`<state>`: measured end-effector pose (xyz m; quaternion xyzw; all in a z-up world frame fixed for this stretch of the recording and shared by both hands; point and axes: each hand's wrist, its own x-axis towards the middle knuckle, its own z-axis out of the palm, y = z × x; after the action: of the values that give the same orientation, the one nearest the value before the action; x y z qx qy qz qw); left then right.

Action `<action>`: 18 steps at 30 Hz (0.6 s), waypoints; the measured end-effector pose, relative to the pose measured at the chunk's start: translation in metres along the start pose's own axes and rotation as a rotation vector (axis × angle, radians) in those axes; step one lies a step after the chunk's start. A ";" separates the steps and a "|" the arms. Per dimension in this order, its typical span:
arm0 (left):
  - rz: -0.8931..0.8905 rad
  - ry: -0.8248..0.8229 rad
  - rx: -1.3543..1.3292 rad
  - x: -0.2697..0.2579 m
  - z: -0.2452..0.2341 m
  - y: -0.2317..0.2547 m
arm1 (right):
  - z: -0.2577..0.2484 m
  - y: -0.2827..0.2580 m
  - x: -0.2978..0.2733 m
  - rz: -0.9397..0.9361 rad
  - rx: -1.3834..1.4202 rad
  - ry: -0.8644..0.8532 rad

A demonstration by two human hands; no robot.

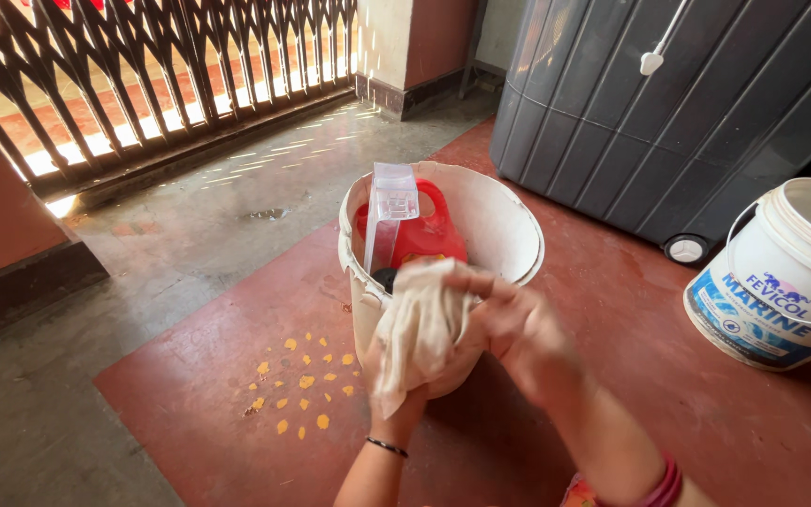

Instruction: The person empties a bucket of miscellaneous items onto the floor, then uses a cloth to wipe the exterior of a small jar and a plastic tray. The person handles the items one at a time and places them on the floor.

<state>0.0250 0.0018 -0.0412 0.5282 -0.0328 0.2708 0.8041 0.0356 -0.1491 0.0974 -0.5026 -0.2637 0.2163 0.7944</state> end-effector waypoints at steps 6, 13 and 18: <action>0.243 -0.706 1.045 0.031 -0.006 -0.005 | 0.004 0.036 -0.022 -0.392 -0.839 0.129; 0.324 -0.270 0.708 -0.004 0.000 0.054 | -0.072 0.034 -0.047 -0.319 -0.722 0.531; 0.395 -0.117 1.076 -0.001 0.003 0.056 | -0.170 0.020 -0.071 -0.231 -1.110 0.854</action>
<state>-0.0020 0.0157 0.0062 0.8609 -0.0326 0.3647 0.3533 0.0873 -0.3008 0.0047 -0.8430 -0.0522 -0.2514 0.4726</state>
